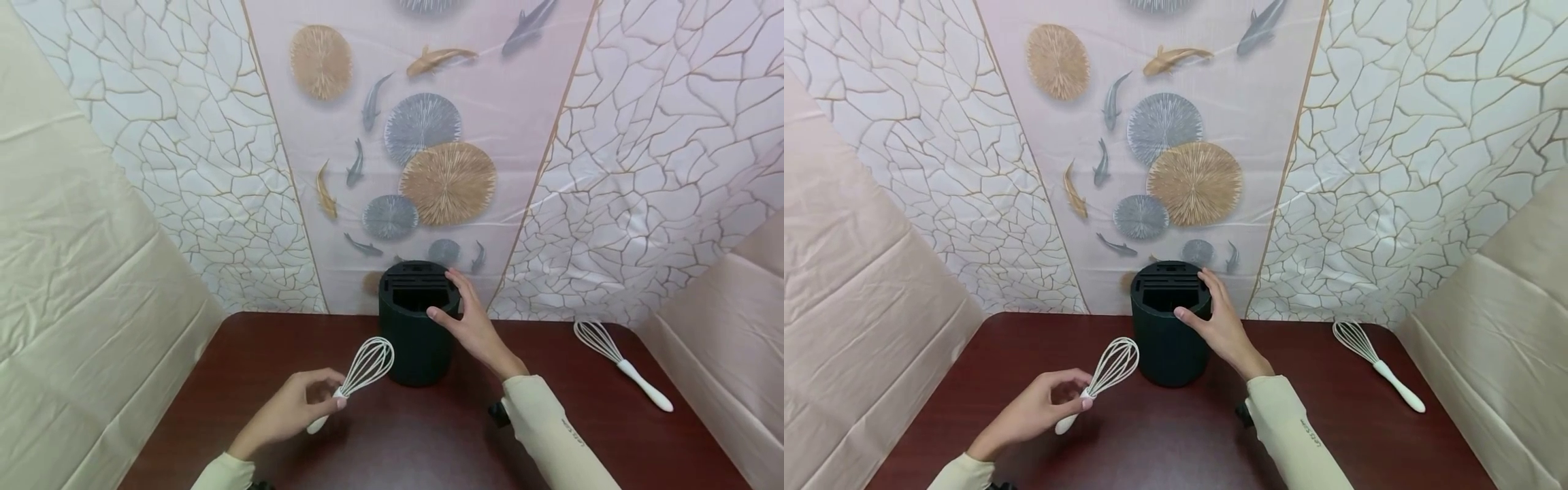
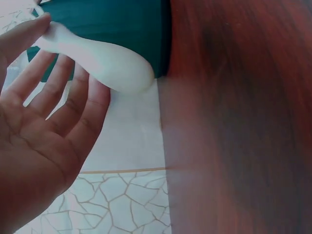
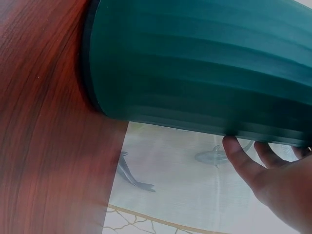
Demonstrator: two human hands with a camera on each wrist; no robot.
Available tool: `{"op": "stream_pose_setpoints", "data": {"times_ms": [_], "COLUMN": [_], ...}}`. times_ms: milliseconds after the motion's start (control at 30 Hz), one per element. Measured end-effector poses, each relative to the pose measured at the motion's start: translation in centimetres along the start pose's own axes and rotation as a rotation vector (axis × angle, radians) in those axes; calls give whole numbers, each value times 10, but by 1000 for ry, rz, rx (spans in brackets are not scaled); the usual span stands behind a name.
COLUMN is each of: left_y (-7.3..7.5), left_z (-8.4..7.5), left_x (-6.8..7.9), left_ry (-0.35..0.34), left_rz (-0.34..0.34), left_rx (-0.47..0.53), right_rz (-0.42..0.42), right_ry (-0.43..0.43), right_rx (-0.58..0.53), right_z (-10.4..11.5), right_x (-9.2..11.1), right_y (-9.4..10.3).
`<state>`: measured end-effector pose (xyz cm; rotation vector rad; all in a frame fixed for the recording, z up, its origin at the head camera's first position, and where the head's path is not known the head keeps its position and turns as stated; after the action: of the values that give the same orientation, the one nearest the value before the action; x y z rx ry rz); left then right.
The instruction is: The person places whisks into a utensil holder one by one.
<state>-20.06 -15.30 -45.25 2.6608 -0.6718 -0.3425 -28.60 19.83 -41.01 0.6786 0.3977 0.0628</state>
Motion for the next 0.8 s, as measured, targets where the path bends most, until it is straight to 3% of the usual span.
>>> {"op": "stream_pose_setpoints", "data": {"times_ms": [233,500,800], "left_y": [5,9,10], "left_z": [-14,-34,-53], "left_x": [-6,-13,-24], "left_ry": [-19,-44,-77], "left_rz": [-92,-119,-182], "left_rx": [26,123,147], "right_rz": [17,25,32], "right_ry": [-10,-26,-23], "right_rx": [0,10,8], "right_z": [-1,1,0], "right_x": [2,1,0], "right_y": [1,2,2]}}
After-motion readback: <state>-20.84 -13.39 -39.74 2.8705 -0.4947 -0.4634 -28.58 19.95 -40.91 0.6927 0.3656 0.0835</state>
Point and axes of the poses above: each hand's wrist, its own x-axis away from the middle knuckle, its own y-axis out of the back of the hand, z = x × y, the point moved 2 cm from there along -x, towards the middle knuckle, and after that the axes turned 9 degrees about x, right-handed, at the moved point
